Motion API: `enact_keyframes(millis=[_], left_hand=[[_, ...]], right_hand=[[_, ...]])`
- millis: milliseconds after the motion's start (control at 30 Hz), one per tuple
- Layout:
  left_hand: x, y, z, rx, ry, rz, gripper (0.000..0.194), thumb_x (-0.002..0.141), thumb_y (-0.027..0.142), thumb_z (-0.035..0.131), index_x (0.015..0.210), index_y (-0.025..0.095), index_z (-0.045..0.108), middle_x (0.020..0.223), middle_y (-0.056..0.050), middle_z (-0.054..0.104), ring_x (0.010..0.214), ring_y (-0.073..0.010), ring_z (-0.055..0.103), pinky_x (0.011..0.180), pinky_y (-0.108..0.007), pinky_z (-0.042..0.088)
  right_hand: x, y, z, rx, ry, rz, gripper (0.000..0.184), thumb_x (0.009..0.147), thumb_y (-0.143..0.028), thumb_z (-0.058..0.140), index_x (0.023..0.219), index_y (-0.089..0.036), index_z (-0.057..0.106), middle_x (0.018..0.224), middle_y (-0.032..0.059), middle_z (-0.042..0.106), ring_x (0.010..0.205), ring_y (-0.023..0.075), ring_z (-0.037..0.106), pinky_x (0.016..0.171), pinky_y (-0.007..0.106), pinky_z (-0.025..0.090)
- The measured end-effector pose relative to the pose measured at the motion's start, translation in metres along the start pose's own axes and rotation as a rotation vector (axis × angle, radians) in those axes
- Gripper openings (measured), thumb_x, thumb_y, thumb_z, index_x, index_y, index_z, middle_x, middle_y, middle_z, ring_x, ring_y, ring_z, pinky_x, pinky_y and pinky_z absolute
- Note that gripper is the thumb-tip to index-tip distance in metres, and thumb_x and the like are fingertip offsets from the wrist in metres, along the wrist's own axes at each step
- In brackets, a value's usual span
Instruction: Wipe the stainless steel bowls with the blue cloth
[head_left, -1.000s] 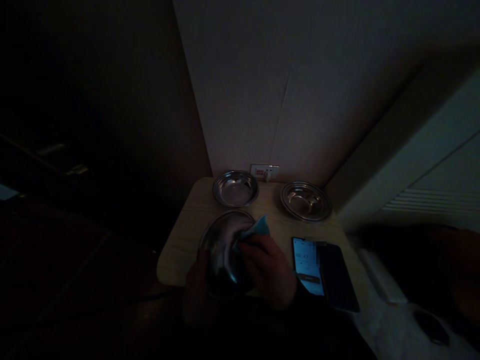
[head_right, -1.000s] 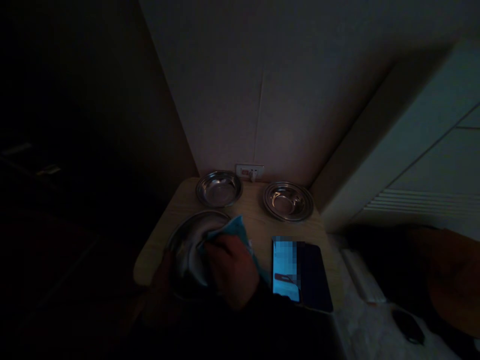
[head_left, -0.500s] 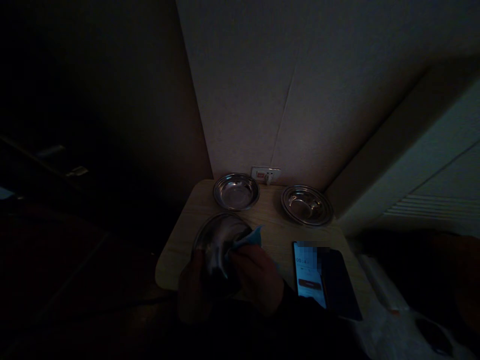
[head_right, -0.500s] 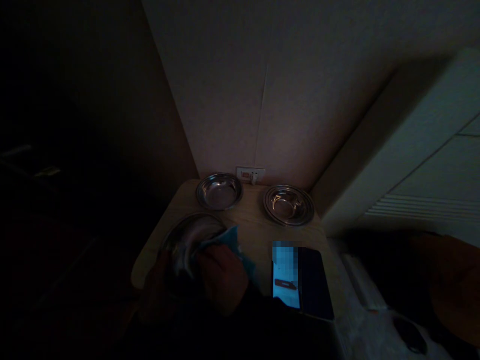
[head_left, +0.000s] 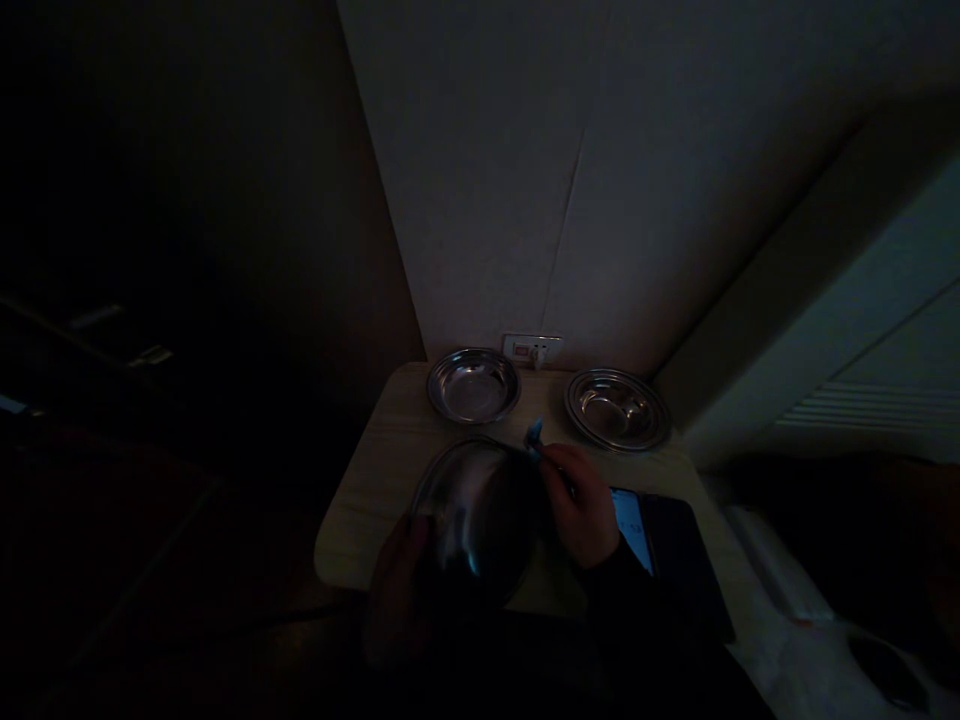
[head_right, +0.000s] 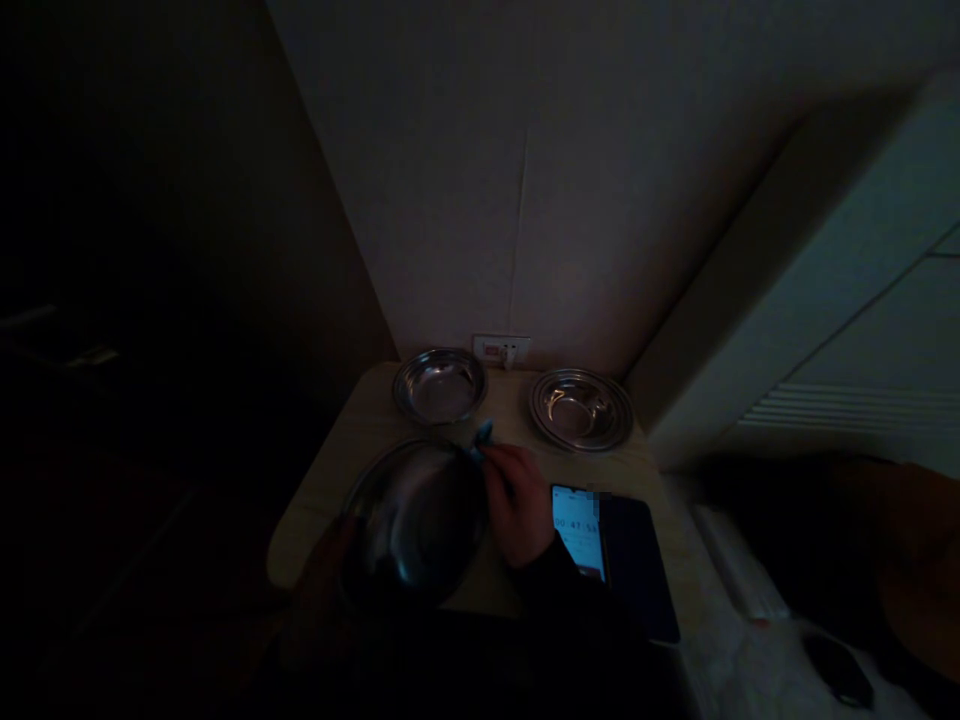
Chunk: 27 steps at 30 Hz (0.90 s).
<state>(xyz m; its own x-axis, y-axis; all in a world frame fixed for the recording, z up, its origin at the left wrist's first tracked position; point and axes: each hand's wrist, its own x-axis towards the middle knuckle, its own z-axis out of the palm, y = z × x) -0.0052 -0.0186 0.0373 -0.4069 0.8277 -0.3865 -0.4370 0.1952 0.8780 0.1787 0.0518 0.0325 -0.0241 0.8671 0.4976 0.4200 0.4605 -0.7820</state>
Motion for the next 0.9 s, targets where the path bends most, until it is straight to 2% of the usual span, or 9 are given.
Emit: enact_keyframes(millis=[167, 267, 400, 533, 633, 733, 800, 900], left_hand=[[-0.009, 0.005, 0.003, -0.18, -0.083, -0.177, 0.04, 0.055, 0.031, 0.073, 0.093, 0.017, 0.066, 0.096, -0.008, 0.069, 0.09, -0.0251, 0.062, 0.076, -0.033, 0.049], [-0.013, 0.009, 0.006, -0.268, -0.122, -0.214, 0.028, 0.055, 0.024, 0.07, 0.082, 0.017, 0.067, 0.088, -0.007, 0.07, 0.086, -0.0242, 0.063, 0.073, -0.033, 0.049], [-0.012, 0.01, 0.011, -0.268, -0.073, -0.224, 0.017, 0.055, 0.021, 0.061, 0.071, 0.017, 0.066, 0.079, -0.005, 0.07, 0.079, -0.0233, 0.063, 0.068, -0.033, 0.049], [-0.008, 0.002, 0.011, -0.081, 0.11, -0.061, 0.013, 0.057, 0.025, 0.055, 0.066, 0.018, 0.063, 0.077, -0.004, 0.068, 0.077, -0.0232, 0.062, 0.067, -0.034, 0.048], [-0.009, 0.0, 0.012, 0.058, 0.176, 0.047, 0.012, 0.06, 0.028, 0.059, 0.068, 0.02, 0.064, 0.081, -0.004, 0.068, 0.085, -0.0236, 0.059, 0.071, -0.032, 0.047], [-0.014, 0.003, 0.016, 0.143, 0.163, 0.089, 0.014, 0.061, 0.031, 0.065, 0.069, 0.02, 0.065, 0.081, -0.004, 0.067, 0.087, -0.0227, 0.058, 0.073, -0.029, 0.046], [-0.017, 0.005, 0.02, 0.22, 0.109, 0.113, 0.021, 0.064, 0.037, 0.064, 0.072, 0.018, 0.066, 0.081, -0.004, 0.067, 0.081, -0.0216, 0.058, 0.07, -0.028, 0.045], [-0.018, 0.005, 0.023, 0.378, 0.027, 0.174, 0.031, 0.07, 0.044, 0.057, 0.077, 0.016, 0.066, 0.077, -0.004, 0.067, 0.074, -0.0197, 0.058, 0.065, -0.026, 0.045]], right_hand=[[-0.003, -0.002, -0.008, -0.014, 0.009, -0.003, 0.021, 0.083, -0.017, 0.049, 0.1, -0.022, 0.061, 0.095, 0.0064, 0.059, 0.09, 0.0166, 0.056, 0.079, 0.032, 0.047], [-0.006, -0.01, -0.01, -0.04, 0.003, -0.051, 0.022, 0.083, -0.015, 0.05, 0.101, -0.021, 0.061, 0.096, 0.0065, 0.058, 0.09, 0.0161, 0.056, 0.079, 0.031, 0.047], [-0.014, -0.023, -0.009, -0.066, -0.011, -0.11, 0.024, 0.082, -0.014, 0.051, 0.102, -0.022, 0.061, 0.097, 0.0068, 0.058, 0.09, 0.0165, 0.056, 0.077, 0.03, 0.049], [-0.02, -0.028, -0.004, -0.065, -0.035, -0.136, 0.025, 0.083, -0.014, 0.05, 0.103, -0.022, 0.061, 0.099, 0.0074, 0.058, 0.092, 0.0172, 0.057, 0.078, 0.031, 0.05], [-0.021, -0.029, 0.0, -0.094, -0.052, -0.157, 0.025, 0.083, -0.016, 0.049, 0.104, -0.023, 0.061, 0.098, 0.0076, 0.059, 0.09, 0.0176, 0.057, 0.076, 0.031, 0.05], [-0.019, -0.036, 0.006, -0.139, -0.075, -0.241, 0.025, 0.083, -0.017, 0.049, 0.105, -0.022, 0.061, 0.096, 0.0083, 0.058, 0.088, 0.0181, 0.056, 0.074, 0.031, 0.05], [-0.015, -0.045, 0.01, -0.197, -0.112, -0.323, 0.024, 0.083, -0.016, 0.049, 0.103, -0.021, 0.062, 0.094, 0.0086, 0.059, 0.087, 0.0189, 0.054, 0.072, 0.032, 0.049], [-0.006, -0.061, 0.014, -0.308, -0.235, -0.453, 0.02, 0.083, -0.018, 0.05, 0.097, -0.022, 0.064, 0.091, 0.0076, 0.061, 0.083, 0.02, 0.051, 0.07, 0.034, 0.046]])
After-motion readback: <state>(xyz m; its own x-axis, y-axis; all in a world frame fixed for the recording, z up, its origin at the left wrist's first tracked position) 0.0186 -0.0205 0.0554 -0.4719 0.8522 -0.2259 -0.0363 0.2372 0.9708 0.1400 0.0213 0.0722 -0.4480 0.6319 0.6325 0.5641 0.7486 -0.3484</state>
